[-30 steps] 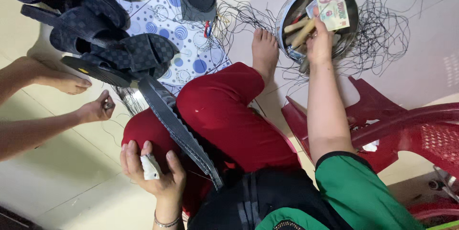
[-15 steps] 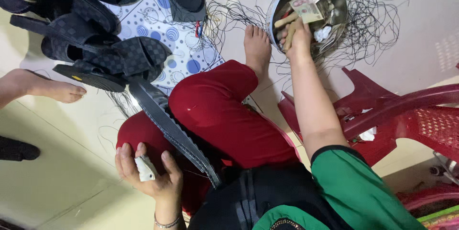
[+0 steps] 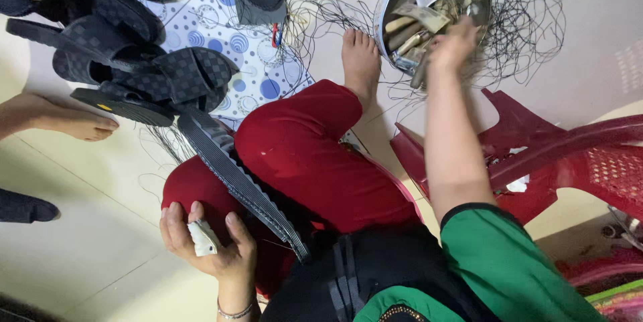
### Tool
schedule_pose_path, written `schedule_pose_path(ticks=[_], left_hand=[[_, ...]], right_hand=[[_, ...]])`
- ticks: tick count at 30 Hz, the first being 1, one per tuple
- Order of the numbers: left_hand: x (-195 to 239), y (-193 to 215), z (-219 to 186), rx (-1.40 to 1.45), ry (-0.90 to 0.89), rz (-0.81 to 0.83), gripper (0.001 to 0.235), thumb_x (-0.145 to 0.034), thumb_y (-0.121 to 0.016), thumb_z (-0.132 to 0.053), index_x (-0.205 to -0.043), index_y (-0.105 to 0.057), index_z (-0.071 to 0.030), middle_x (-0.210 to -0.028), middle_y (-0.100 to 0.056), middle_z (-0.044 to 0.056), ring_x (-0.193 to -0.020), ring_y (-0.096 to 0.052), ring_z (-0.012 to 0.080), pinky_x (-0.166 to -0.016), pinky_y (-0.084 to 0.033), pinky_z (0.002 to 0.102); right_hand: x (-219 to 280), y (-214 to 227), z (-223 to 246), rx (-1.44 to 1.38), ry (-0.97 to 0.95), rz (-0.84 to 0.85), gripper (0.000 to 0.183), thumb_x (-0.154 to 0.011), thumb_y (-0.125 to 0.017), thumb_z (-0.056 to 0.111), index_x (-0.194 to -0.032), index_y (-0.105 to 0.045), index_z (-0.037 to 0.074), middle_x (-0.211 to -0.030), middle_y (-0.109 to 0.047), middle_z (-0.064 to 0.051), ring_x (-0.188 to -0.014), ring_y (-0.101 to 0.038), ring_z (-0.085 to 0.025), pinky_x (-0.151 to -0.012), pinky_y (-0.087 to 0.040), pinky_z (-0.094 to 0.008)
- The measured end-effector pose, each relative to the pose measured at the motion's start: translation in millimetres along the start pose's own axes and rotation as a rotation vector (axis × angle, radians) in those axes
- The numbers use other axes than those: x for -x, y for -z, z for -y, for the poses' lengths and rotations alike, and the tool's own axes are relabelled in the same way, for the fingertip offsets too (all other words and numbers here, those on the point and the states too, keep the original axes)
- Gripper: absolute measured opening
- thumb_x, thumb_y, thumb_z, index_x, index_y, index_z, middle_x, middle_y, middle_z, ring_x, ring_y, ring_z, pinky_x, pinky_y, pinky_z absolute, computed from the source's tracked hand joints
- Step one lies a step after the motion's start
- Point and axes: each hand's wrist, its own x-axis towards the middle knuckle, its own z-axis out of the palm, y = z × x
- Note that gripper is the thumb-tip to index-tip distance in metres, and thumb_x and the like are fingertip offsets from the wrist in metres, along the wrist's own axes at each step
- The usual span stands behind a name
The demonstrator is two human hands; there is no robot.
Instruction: The person sits on the floor and sews a black sandal using a needle and thread. They hold the sandal on their lap, repeatedly pushing the needle through the sole and pulling the thread to stitch it. At one point, they reach into a nearby bucket to retrieve a small wooden tool before continuing the sewing process.
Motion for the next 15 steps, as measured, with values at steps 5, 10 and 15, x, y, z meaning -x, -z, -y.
schedule_pose_path(ticks=[5,10,15], left_hand=[[-1,-1,0,-0.001,-0.010,-0.006,0.044,-0.109,-0.055,-0.024,-0.136,-0.052,0.009,-0.147,-0.044,0.028,-0.133,-0.046,0.0564,-0.116,-0.042,0.069],[0,-1,-2,0.020,0.031,0.009,0.043,-0.107,-0.057,-0.023,-0.134,-0.053,0.010,-0.147,-0.043,0.026,-0.134,-0.045,0.0551,-0.117,-0.042,0.068],[-2,-1,-2,-0.005,0.013,0.021,0.044,-0.108,-0.055,-0.024,-0.133,-0.053,0.012,-0.148,-0.043,0.028,-0.134,-0.045,0.0577,-0.116,-0.041,0.070]], right_hand=[[-47,51,16,0.134,-0.139,-0.107,0.043,-0.102,-0.051,0.016,-0.145,-0.060,0.019,-0.141,-0.068,-0.011,-0.054,-0.058,-0.003,-0.038,-0.047,-0.015],[-34,56,54,0.857,0.145,0.264,0.023,-0.102,-0.060,0.015,-0.117,-0.077,0.020,-0.144,-0.060,-0.016,-0.049,-0.044,0.000,-0.044,-0.041,-0.017],[-71,32,56,1.277,0.349,0.307,0.020,-0.100,-0.062,0.011,-0.110,-0.079,0.014,-0.119,-0.074,-0.009,-0.074,-0.063,-0.020,-0.066,-0.057,-0.042]])
